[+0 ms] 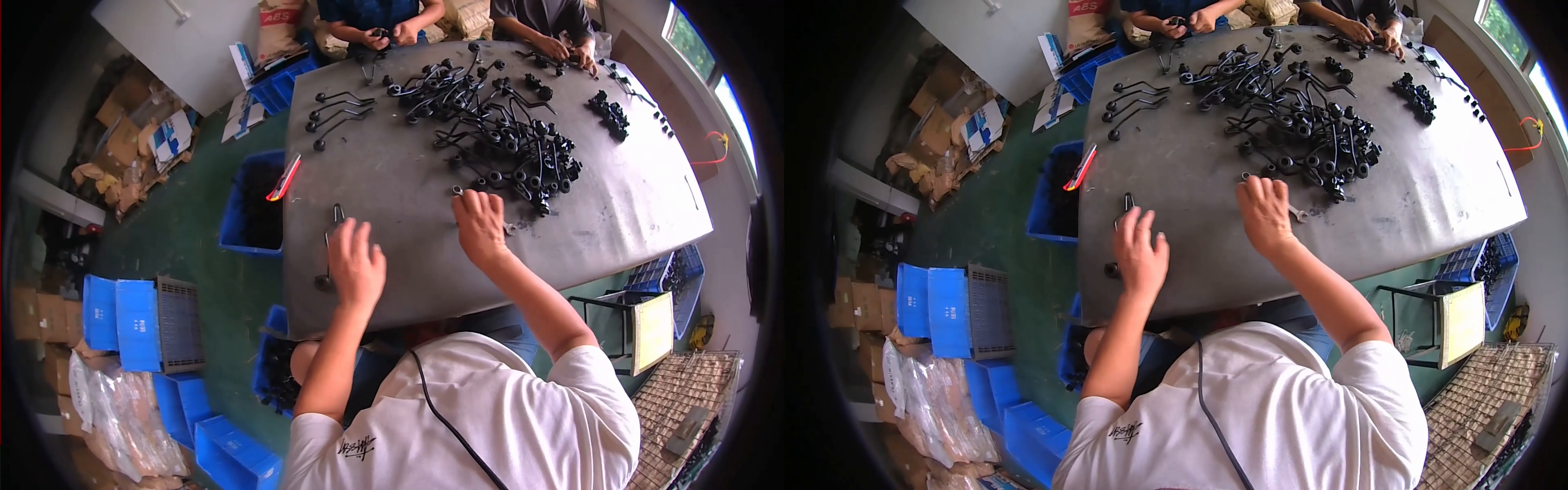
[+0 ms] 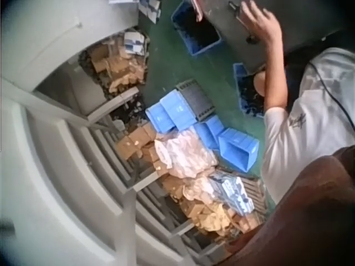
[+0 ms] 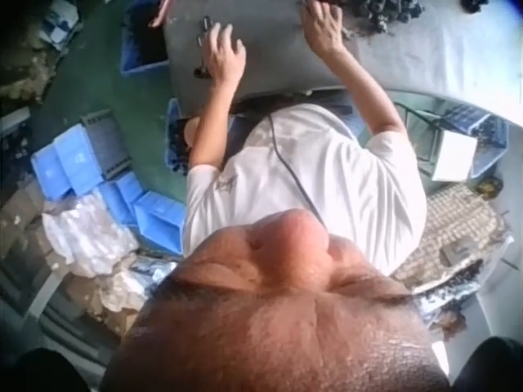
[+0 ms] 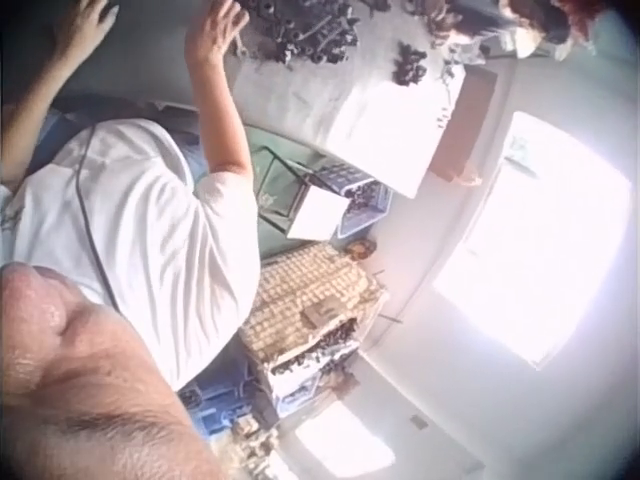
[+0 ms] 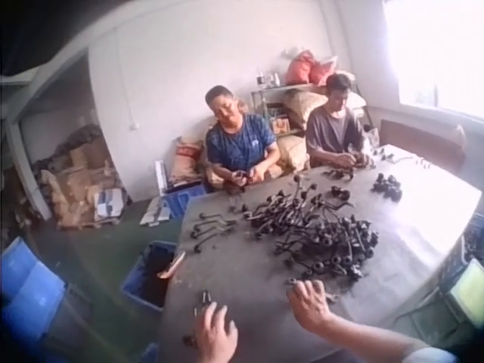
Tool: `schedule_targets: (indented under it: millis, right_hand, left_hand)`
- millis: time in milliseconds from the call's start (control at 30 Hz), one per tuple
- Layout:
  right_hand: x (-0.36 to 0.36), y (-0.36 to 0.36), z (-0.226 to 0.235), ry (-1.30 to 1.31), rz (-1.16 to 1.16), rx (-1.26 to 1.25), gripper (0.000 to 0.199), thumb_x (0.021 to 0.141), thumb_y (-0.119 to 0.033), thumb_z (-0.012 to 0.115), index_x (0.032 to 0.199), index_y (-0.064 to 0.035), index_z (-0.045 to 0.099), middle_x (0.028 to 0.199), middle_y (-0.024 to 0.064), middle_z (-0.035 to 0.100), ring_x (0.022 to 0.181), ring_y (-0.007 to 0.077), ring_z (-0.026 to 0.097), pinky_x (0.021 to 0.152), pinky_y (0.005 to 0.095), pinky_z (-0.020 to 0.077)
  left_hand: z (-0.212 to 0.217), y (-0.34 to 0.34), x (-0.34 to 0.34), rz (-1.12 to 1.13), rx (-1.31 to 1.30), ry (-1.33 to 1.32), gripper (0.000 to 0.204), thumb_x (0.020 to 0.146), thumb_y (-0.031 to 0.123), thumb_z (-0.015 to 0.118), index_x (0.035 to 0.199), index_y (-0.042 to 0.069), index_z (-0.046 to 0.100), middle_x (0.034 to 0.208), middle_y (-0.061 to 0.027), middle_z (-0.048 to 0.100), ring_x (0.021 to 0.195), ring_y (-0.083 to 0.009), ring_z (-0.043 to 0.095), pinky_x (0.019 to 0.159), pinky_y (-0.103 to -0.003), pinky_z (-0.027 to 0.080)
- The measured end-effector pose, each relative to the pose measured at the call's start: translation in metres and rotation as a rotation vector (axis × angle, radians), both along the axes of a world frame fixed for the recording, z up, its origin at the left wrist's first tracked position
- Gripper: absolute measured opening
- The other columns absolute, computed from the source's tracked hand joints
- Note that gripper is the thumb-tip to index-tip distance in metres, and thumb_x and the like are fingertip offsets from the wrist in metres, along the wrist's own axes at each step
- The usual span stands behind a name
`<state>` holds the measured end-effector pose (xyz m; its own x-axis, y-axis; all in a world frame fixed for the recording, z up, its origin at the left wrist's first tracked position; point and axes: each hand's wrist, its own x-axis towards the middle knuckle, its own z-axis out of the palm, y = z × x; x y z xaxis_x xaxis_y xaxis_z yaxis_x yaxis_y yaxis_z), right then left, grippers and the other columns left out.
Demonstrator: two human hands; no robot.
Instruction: Assembling small black mechanical linkages on a workbench using a wrench.
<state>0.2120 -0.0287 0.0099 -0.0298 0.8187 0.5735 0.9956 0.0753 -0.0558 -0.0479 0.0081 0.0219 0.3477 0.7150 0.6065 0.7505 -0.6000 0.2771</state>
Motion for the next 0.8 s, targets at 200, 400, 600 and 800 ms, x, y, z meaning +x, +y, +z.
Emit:
schedule_targets:
  millis: [200, 400, 600, 800]
  right_hand:
    - [-0.071, -0.006, -0.009, 0.045, 0.52, -0.228, 0.022, 0.077, -0.018, 0.066, 0.097, -0.0116, 0.065, 0.101, 0.0065, 0.055, 0.094, 0.0227, 0.057, 0.08, 0.0375, 0.0433]
    - [-0.035, -0.034, -0.013, 0.432, 0.171, -0.026, 0.037, 0.074, -0.002, 0.065, 0.11, -0.0086, 0.063, 0.107, 0.0102, 0.061, 0.096, 0.0311, 0.061, 0.08, 0.0442, 0.049]
    - [0.031, 0.009, -0.037, 0.333, -0.107, -0.185, 0.026, 0.084, -0.008, 0.06, 0.11, -0.0075, 0.063, 0.107, 0.0147, 0.058, 0.096, 0.0362, 0.062, 0.082, 0.0469, 0.052]
    - [0.013, -0.001, -0.035, 0.564, 0.071, -0.153, 0.02, 0.097, -0.025, 0.061, 0.1, -0.0057, 0.064, 0.089, 0.0144, 0.063, 0.085, 0.0362, 0.064, 0.079, 0.0471, 0.0516]
  left_hand:
    - [-0.021, -0.033, 0.026, -0.149, -0.208, -0.114, 0.068, 0.081, 0.005, 0.067, 0.146, 0.002, 0.043, 0.137, -0.0217, 0.053, 0.125, -0.0398, 0.053, 0.108, -0.047, 0.043]
    - [-0.031, -0.035, 0.026, -0.216, -0.271, -0.13, 0.073, 0.082, 0.006, 0.068, 0.149, 0.002, 0.038, 0.137, -0.0238, 0.053, 0.125, -0.0406, 0.054, 0.106, -0.046, 0.045]
    - [-0.025, -0.008, 0.079, -0.224, -0.239, -0.048, 0.071, 0.082, 0.017, 0.074, 0.145, 0.004, 0.044, 0.131, -0.0211, 0.057, 0.117, -0.0387, 0.058, 0.099, -0.046, 0.048]
    - [-0.049, 0.009, 0.095, -0.19, -0.256, -0.035, 0.059, 0.078, 0.01, 0.073, 0.134, 0.005, 0.053, 0.114, -0.0163, 0.063, 0.103, -0.037, 0.06, 0.093, -0.048, 0.048]
